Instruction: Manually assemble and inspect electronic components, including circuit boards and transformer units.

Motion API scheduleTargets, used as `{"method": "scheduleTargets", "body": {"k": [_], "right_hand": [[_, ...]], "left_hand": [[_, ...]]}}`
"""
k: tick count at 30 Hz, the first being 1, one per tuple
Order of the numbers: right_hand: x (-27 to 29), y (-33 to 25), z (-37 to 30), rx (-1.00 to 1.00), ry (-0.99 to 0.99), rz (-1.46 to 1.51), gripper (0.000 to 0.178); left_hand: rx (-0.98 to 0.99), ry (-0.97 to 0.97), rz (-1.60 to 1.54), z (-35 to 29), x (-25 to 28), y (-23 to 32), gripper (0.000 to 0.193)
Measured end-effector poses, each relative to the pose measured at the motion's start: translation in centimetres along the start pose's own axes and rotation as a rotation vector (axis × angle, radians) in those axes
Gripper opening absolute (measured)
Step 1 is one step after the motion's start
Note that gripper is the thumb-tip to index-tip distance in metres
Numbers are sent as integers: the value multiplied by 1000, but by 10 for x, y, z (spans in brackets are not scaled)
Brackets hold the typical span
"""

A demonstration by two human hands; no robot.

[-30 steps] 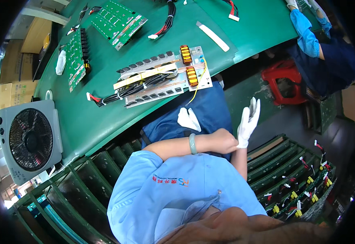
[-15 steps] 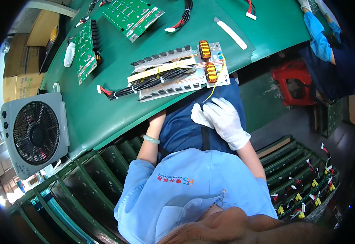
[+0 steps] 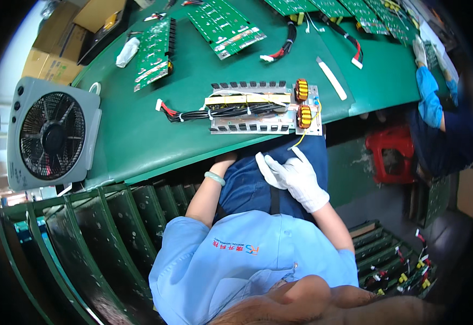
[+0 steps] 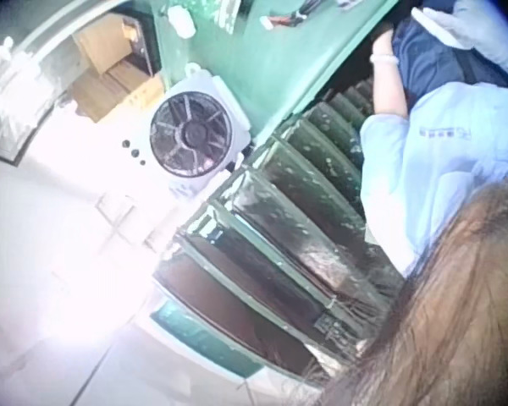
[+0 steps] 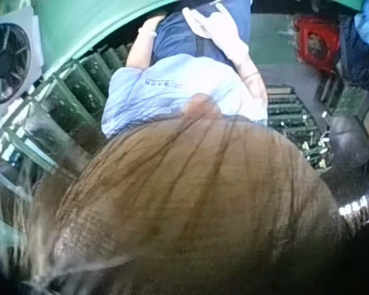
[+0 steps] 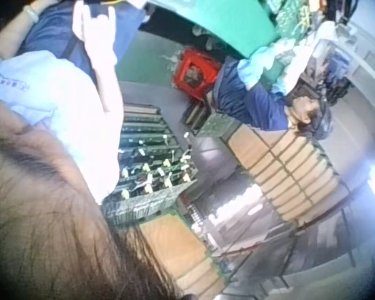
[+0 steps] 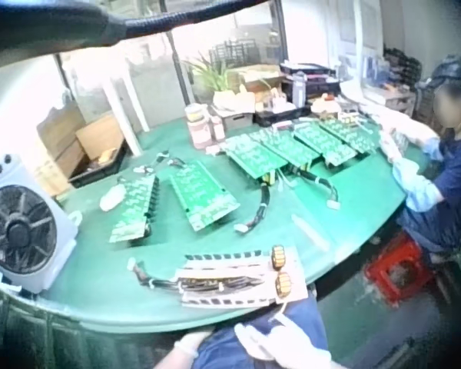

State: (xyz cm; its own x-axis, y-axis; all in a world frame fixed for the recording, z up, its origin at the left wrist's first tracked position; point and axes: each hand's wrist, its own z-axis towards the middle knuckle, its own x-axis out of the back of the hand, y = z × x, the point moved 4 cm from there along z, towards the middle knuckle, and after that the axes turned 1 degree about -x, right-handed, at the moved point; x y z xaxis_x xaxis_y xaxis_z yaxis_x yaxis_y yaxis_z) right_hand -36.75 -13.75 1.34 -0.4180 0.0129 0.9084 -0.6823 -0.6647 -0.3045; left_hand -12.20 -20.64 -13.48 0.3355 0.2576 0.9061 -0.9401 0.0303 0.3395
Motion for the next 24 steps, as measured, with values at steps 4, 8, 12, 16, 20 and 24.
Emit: {"method": "scheduleTargets", "body": {"k": [4, 8, 12, 16, 20, 24], "right_hand": [[15, 18, -29, -166, 232, 153, 38], [37, 31, -64, -634, 412, 587, 28], [54, 38, -81, -841, 640, 942, 27], [57, 45, -96, -885, 725, 936, 31], [67, 38, -98, -940, 868, 980, 29], [66, 38, -109, -1041, 946, 939, 32]], "left_hand": [[53, 51, -36, -2, 1, 3, 30], [78, 59, -80, 14, 14, -26, 31], [96, 37, -110, 26, 29, -55, 32], [100, -24, -139, 28, 35, -73, 32], [75, -130, -174, 14, 37, -78, 33], [-106, -187, 11, -2, 60, -19, 30]]}}
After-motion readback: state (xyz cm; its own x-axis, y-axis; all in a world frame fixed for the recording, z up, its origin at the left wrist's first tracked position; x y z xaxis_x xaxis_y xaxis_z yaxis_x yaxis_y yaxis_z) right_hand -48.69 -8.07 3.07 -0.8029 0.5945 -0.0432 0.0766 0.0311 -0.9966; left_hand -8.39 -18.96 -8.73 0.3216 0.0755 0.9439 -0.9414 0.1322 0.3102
